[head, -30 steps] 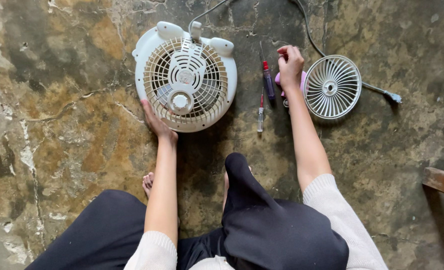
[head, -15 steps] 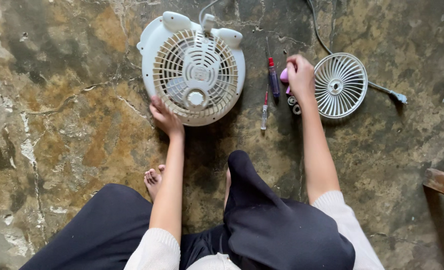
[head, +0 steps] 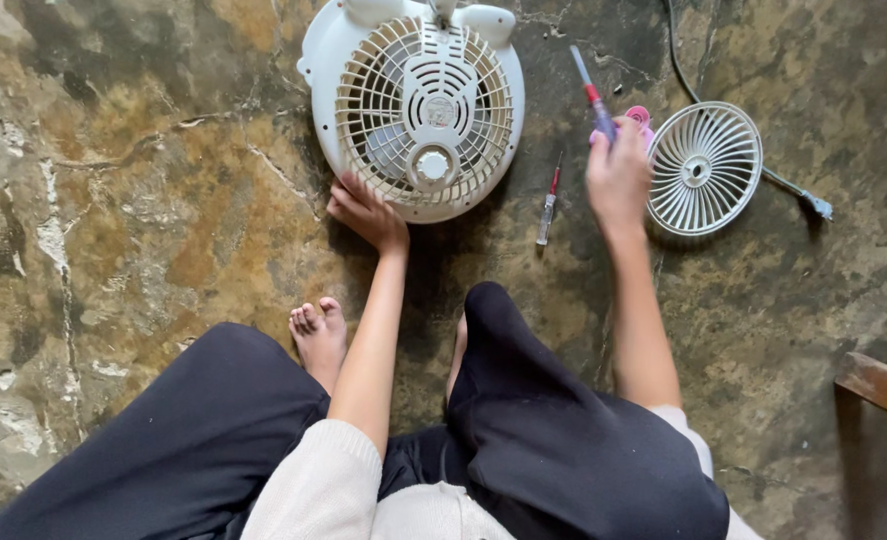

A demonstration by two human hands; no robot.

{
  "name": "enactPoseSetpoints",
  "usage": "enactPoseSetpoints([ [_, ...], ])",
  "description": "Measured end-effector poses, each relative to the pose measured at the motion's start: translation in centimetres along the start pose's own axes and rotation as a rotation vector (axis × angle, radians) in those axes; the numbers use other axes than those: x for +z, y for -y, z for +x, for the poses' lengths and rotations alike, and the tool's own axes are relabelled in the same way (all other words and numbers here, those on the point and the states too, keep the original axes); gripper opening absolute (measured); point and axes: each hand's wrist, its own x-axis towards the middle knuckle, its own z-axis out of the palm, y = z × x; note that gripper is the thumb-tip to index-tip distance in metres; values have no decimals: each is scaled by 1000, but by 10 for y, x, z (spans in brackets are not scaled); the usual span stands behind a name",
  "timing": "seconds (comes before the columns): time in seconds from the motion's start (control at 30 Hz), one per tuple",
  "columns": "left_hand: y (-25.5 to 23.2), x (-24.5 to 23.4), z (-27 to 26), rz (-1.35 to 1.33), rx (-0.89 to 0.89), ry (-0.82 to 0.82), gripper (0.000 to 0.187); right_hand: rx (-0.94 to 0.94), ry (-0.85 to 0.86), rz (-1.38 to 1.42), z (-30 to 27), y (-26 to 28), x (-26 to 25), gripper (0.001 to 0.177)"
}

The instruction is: The person sits on the floor and uses a screwdriver to remove screws from the front grille of a white electric fan. They repeatedly loosen and remove screws around the grille perimeter, occasionally lifting the fan to access different sides.

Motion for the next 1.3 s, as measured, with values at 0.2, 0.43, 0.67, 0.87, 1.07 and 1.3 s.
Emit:
enactPoseSetpoints([
  [0.2, 3, 2, 1, -56, -22, 44, 62, -23, -111, 472, -69, 54, -90, 16],
  [0.43, 7, 7, 0, 23, 53, 38, 64, -311, 19, 192, -101, 79, -47, 18],
  [0.67, 9, 11, -2, -126, -33, 49, 63, -303, 40, 174, -96, 89, -26, 17],
  [0.87, 3, 7, -2, -47, -43, 66, 65, -284, 77, 189, -89, 99, -26, 17],
  [1.07, -12, 8, -3, -114, -148, 82, 70, -290, 242, 104, -70, 120, -34, 23],
  [1.3, -34, 4, 5, 214, 162, -68, 52, -119, 498, 163, -48, 131, -47, 29],
])
